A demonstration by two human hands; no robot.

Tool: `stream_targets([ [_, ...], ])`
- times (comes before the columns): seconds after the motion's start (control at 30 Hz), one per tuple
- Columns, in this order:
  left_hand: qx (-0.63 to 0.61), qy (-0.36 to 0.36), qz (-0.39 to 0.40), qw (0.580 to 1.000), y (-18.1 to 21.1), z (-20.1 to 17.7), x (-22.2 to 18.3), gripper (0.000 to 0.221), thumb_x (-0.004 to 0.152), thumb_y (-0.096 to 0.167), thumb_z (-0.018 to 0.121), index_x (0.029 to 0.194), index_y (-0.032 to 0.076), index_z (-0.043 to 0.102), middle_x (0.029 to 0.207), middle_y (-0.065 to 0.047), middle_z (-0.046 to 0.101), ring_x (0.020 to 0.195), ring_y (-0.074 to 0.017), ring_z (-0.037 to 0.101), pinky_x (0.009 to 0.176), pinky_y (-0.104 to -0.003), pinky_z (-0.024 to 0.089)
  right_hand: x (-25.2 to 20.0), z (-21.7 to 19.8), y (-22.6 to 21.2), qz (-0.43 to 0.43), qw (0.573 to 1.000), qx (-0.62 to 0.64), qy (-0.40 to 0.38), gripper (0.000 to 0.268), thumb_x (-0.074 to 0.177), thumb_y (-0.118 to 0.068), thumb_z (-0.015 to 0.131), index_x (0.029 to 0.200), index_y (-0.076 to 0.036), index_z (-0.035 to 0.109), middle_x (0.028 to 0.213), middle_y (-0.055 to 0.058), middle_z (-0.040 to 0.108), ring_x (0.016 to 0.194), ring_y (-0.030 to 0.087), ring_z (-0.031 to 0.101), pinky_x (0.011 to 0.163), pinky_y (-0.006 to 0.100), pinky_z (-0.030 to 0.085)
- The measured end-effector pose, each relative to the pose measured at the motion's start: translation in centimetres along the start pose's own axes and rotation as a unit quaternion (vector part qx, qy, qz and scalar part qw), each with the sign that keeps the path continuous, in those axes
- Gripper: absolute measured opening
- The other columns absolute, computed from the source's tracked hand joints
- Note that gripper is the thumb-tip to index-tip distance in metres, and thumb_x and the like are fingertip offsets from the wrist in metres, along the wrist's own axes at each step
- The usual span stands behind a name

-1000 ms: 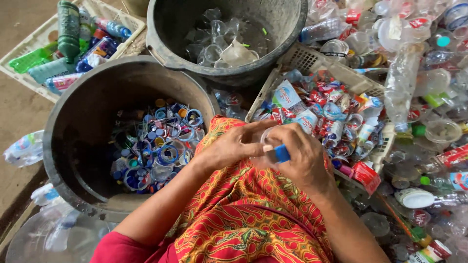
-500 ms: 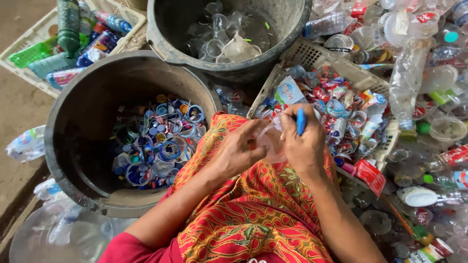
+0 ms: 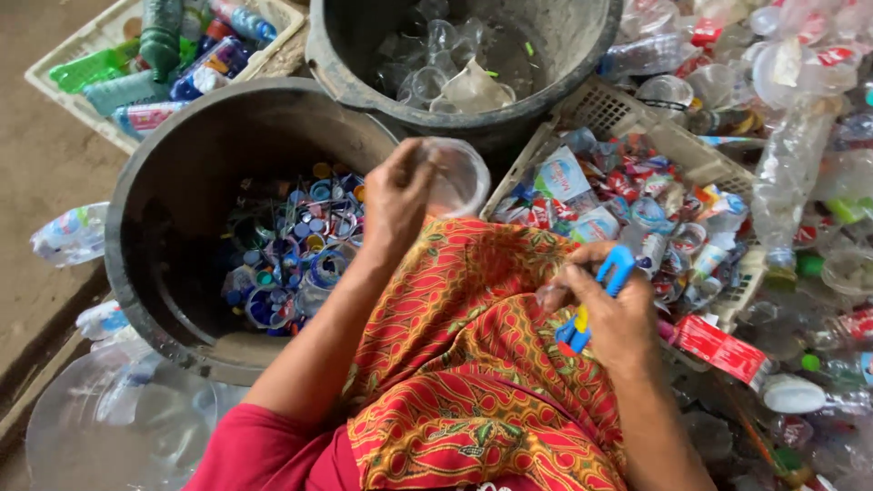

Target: Sorting plastic recyclables by removing labels from cups using a small cutter

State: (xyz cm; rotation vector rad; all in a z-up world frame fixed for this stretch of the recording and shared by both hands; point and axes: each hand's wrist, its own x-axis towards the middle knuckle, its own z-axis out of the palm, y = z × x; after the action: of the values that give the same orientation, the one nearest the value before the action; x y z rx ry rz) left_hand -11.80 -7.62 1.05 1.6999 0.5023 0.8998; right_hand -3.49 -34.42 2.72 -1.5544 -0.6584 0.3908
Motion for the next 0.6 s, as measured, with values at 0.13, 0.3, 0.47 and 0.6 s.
stream_targets([
  [0.13, 0.026, -0.022, 0.041, 0.999, 2.9, 0.2, -1.6, 0.023, 0.100, 0.021, 0.063, 0.117, 0.009, 0.071, 0.107, -0.020, 0.075, 0.107, -0.0409, 0.071, 0.092, -0.052, 0.056, 0.8, -1.1, -0.6, 0.023, 0.999, 0.045, 0.005, 0.011, 0.098, -0.004, 0.060, 0.108, 0.000, 0.062, 0.088, 0.021, 0.071, 0.074, 0.026, 0.074, 0.069, 0.040, 0.066],
  [0.3, -0.007, -0.052, 0.028, 0.998, 1.4, -0.5, -1.4, 0.023, 0.101, 0.023, 0.065, 0.119, 0.010, 0.071, 0.106, -0.016, 0.076, 0.106, -0.0282, 0.071, 0.095, -0.046, 0.054, 0.1, -1.9, 0.0, 0.053, 0.996, 0.067, 0.032, 0.021, 0.096, -0.011, 0.068, 0.111, 0.004, 0.064, 0.081, 0.018, 0.071, 0.069, 0.022, 0.073, 0.060, 0.037, 0.065],
  [0.47, -0.029, -0.090, -0.039, 0.995, -0.7, -0.4, -2.1, 0.027, 0.101, 0.031, 0.066, 0.121, 0.014, 0.072, 0.102, -0.011, 0.077, 0.101, -0.0162, 0.070, 0.095, -0.041, 0.054, -0.1, -3.8, 1.1, 0.077, 0.996, 0.049, 0.025, 0.022, 0.087, -0.004, 0.075, 0.105, 0.008, 0.069, 0.070, 0.020, 0.069, 0.054, 0.027, 0.073, 0.050, 0.040, 0.065],
  [0.6, -0.060, -0.113, -0.107, 0.986, -1.6, -0.4, -2.4, 0.035, 0.101, 0.032, 0.066, 0.120, 0.003, 0.072, 0.099, -0.021, 0.076, 0.096, -0.0270, 0.071, 0.095, -0.046, 0.055, 2.8, -5.6, 2.6, 0.095, 0.995, -0.010, -0.015, 0.021, 0.088, -0.003, 0.073, 0.106, 0.008, 0.070, 0.068, 0.021, 0.071, 0.057, 0.027, 0.073, 0.056, 0.041, 0.065],
])
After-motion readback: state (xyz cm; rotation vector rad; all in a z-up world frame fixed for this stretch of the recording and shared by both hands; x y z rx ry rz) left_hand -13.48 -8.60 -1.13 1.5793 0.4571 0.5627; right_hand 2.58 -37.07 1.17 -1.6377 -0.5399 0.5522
